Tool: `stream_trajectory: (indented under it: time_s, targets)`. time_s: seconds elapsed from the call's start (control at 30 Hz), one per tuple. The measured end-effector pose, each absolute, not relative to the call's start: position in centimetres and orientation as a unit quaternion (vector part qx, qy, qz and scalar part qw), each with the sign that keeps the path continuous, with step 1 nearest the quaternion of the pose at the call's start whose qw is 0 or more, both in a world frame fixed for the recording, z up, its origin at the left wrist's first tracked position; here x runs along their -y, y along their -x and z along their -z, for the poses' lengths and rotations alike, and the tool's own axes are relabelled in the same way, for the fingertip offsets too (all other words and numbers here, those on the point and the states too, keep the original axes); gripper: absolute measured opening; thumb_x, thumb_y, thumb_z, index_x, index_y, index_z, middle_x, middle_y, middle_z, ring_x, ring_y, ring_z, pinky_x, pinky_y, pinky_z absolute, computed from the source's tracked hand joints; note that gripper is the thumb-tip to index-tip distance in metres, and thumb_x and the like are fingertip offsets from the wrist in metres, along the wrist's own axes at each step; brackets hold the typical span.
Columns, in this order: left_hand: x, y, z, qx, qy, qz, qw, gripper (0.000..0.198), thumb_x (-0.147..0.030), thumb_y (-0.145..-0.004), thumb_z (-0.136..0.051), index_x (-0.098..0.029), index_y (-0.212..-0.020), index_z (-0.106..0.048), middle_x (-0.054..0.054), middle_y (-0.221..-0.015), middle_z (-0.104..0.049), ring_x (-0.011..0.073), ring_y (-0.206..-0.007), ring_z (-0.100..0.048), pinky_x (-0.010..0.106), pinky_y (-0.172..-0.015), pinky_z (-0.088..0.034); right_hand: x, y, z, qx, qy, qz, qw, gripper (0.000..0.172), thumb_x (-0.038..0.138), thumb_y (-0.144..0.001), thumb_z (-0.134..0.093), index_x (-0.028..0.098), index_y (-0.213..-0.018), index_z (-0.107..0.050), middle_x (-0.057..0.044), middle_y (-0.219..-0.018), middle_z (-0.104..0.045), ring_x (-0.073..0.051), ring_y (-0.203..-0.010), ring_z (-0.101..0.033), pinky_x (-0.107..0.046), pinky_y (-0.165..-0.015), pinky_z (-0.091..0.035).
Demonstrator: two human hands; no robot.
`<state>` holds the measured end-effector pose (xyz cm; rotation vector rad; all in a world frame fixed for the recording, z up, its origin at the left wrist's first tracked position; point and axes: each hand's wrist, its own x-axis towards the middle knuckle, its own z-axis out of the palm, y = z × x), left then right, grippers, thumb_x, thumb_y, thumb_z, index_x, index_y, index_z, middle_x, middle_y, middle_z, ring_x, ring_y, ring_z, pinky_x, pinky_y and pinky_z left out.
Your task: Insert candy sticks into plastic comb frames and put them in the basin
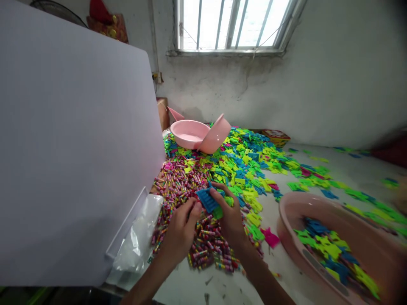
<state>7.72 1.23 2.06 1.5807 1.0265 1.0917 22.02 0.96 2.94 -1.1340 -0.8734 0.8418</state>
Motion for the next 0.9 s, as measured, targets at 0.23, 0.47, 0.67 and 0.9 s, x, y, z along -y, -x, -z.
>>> stream_trajectory:
  time_s: [0.23, 0.47, 0.67, 0.9]
  targets:
    - [-2.2, -5.0, -3.9, -0.417, -0.718, -0.394, 0.394, 0.027, -0.044, -0.096, -0.047, -0.022, -0.097, -0.061, 0.001, -0.082, -0.064, 0.0167, -0.077, -0.059, 0.026, -0.067, -0.044, -0.2, -21.8, -2.8, 0.397, 0.499, -0.386, 0.667, 0.023, 0.037, -0.072, -0.082, 0.024, -0.087, -0.072, -0.002, -0.099, -0.067, -0.021, -0.090, -0.063, -0.025, -0.063, -0.052]
    - [-1.3, -4.7, -4.2, -0.451, -0.753, -0.342, 0.335, 0.027, -0.049, -0.095, -0.046, -0.023, -0.097, -0.053, 0.000, -0.082, -0.062, 0.0171, -0.075, -0.058, 0.027, -0.062, -0.040, 0.4, -20.8, -2.9, 0.414, 0.496, -0.400, 0.650, 0.021, 0.037, -0.075, -0.080, 0.024, -0.088, -0.071, 0.000, -0.097, -0.066, -0.019, -0.089, -0.062, -0.027, -0.071, -0.051]
    - [-1.3, -4.9, -3.5, -0.457, -0.787, -0.326, 0.257, 0.039, -0.053, -0.079, -0.068, -0.023, -0.092, -0.047, -0.002, -0.079, -0.058, 0.0161, -0.070, -0.055, 0.027, -0.060, -0.039, 0.7, -20.5, -3.0, 0.436, 0.506, -0.377, 0.641, 0.017, 0.036, -0.078, -0.077, 0.024, -0.088, -0.071, -0.001, -0.096, -0.066, -0.021, -0.097, -0.059, -0.030, -0.085, -0.047]
    - [-1.0, -4.9, -3.4, -0.495, -0.820, -0.271, 0.095, 0.044, -0.060, -0.079, -0.063, -0.023, -0.091, -0.042, 0.000, -0.082, -0.058, 0.0208, -0.074, -0.060, 0.029, -0.058, -0.038, 1.4, -19.9, -3.6, 0.447, 0.511, -0.361, 0.640, 0.018, 0.039, -0.080, -0.073, 0.022, -0.086, -0.069, -0.002, -0.094, -0.065, -0.021, -0.094, -0.060, -0.030, -0.083, -0.049]
